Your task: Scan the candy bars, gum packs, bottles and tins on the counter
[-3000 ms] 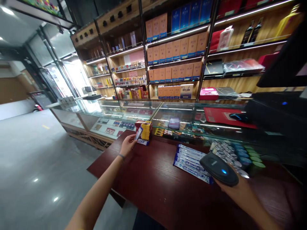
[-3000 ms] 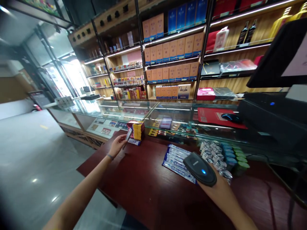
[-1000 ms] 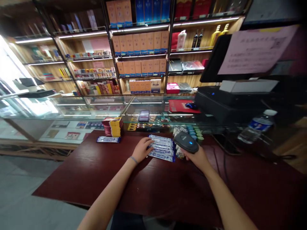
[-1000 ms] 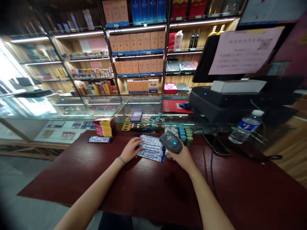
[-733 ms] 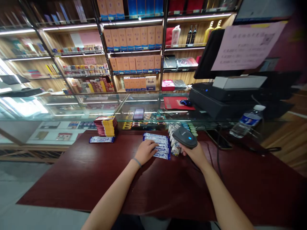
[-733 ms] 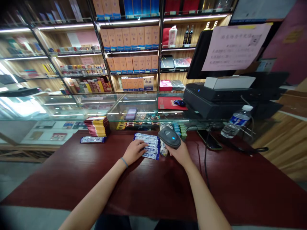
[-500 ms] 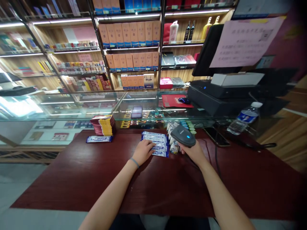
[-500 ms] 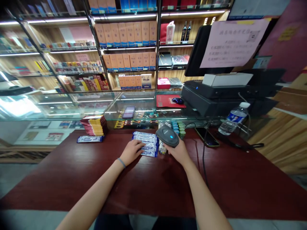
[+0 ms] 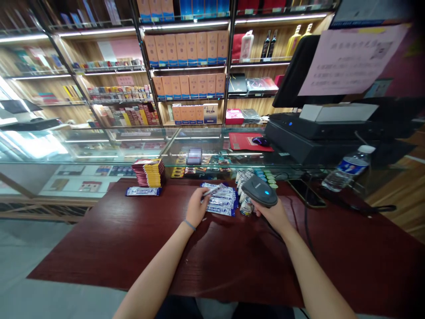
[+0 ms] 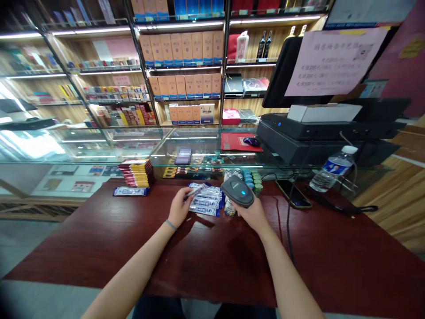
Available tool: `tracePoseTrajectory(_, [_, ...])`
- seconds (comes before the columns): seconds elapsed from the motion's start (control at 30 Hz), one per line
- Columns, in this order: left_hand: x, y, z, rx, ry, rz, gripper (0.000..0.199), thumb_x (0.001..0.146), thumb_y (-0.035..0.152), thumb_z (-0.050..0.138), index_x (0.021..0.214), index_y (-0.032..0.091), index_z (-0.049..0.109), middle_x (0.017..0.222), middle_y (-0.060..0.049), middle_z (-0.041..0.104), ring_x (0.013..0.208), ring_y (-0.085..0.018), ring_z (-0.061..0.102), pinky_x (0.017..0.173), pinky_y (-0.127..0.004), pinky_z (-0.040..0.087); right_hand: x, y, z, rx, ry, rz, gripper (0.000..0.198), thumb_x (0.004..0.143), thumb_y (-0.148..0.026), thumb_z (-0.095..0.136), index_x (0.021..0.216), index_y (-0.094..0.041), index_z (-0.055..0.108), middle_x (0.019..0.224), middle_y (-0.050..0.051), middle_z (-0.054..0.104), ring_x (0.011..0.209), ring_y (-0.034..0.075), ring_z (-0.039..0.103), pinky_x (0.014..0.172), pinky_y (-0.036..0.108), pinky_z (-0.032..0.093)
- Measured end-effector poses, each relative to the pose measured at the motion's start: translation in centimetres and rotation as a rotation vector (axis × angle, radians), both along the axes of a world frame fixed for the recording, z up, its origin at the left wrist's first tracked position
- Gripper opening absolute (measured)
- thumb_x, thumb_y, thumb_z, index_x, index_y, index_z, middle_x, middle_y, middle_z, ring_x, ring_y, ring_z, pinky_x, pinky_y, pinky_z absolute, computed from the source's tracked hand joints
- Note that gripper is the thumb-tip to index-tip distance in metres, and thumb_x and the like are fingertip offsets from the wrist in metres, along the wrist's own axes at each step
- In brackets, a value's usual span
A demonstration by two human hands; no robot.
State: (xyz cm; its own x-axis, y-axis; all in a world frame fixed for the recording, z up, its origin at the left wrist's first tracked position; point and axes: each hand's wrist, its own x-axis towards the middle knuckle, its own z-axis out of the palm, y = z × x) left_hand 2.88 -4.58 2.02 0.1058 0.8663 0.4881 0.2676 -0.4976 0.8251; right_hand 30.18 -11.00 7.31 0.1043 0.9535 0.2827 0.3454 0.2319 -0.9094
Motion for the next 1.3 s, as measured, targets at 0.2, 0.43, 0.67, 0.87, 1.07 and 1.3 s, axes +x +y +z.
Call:
tracePoseTrajectory(0.2, [-1.0,0.8,1.3,-0.422,-0.705,-0.088,0.040,0.086,0.041,0.072,0.117,0.023,0.055,0.096,-0.002,0.066,0.072,-0.011,0.060,0.061,-0.021,0.047,0.2,0.0,-0.4,0.012,-0.021,-0.007,0.030,0.079,-0.049,0.076,0.077,-0.023,0.062,0.051,-0.001,0.063,0.045,0.017,0.057,0.054,0.032,0.052])
tracePoseTrajectory(0.43, [-2.3,1.0,2.0,-0.717,-0.934,-0.361,0.028,0.088,0.030,0.074,0.111,0.016,0.065,0.112,-0.009,0.070,0.077,-0.009,0.066,0.062,-0.017,0.055,-0.7,0.2,-1.1,0.015,0.031,-0.057,0.033,0.080,-0.053,0.074,0.085,-0.022,0.065,0.049,-0.002,0.060,0.044,0.017,0.054,0.050,0.031,0.049])
tracePoseTrajectory(0.67, [-2.5,0.8,2.0,-0.775,-0.941,-0.358,0.029,0.092,0.030,0.069,0.113,0.010,0.070,0.112,-0.014,0.073,0.083,-0.014,0.071,0.069,-0.022,0.061,-1.5,0.6,-2.1,0.062,-0.055,0.095,0.058,0.077,-0.043,0.079,0.127,-0.021,0.061,0.085,0.006,0.078,0.068,0.024,0.072,0.065,0.035,0.060])
tracePoseTrajectory(0.87, [-2.3,0.8,2.3,-0.759,-0.901,-0.333,0.029,0.089,0.027,0.072,0.112,0.008,0.072,0.093,-0.011,0.073,0.070,-0.011,0.068,0.065,-0.020,0.059,-1.5,0.3,-2.6,0.122,-0.152,0.236,0.061,0.078,-0.031,0.076,0.136,-0.020,0.059,0.125,0.012,0.072,0.112,0.030,0.070,0.098,0.042,0.055])
tracePoseTrajectory(1.07, [-2.4,1.0,1.5,-0.741,-0.898,-0.361,0.030,0.090,0.028,0.071,0.111,0.008,0.073,0.091,-0.010,0.073,0.070,-0.011,0.067,0.068,-0.020,0.059,-1.2,0.5,-2.8,0.102,-0.121,0.212,0.053,0.077,-0.030,0.075,0.127,-0.018,0.062,0.124,0.013,0.073,0.112,0.030,0.069,0.100,0.045,0.053])
tracePoseTrajectory(1.3, [-2.9,1.4,3.1,-0.587,-0.886,-0.241,0.036,0.085,0.032,0.077,0.113,0.012,0.072,0.111,-0.013,0.073,0.086,-0.014,0.070,0.078,-0.025,0.058,-1.1,0.7,-3.2,0.038,-0.041,0.066,0.049,0.072,-0.041,0.078,0.115,-0.019,0.066,0.103,0.010,0.078,0.101,0.031,0.072,0.080,0.039,0.061])
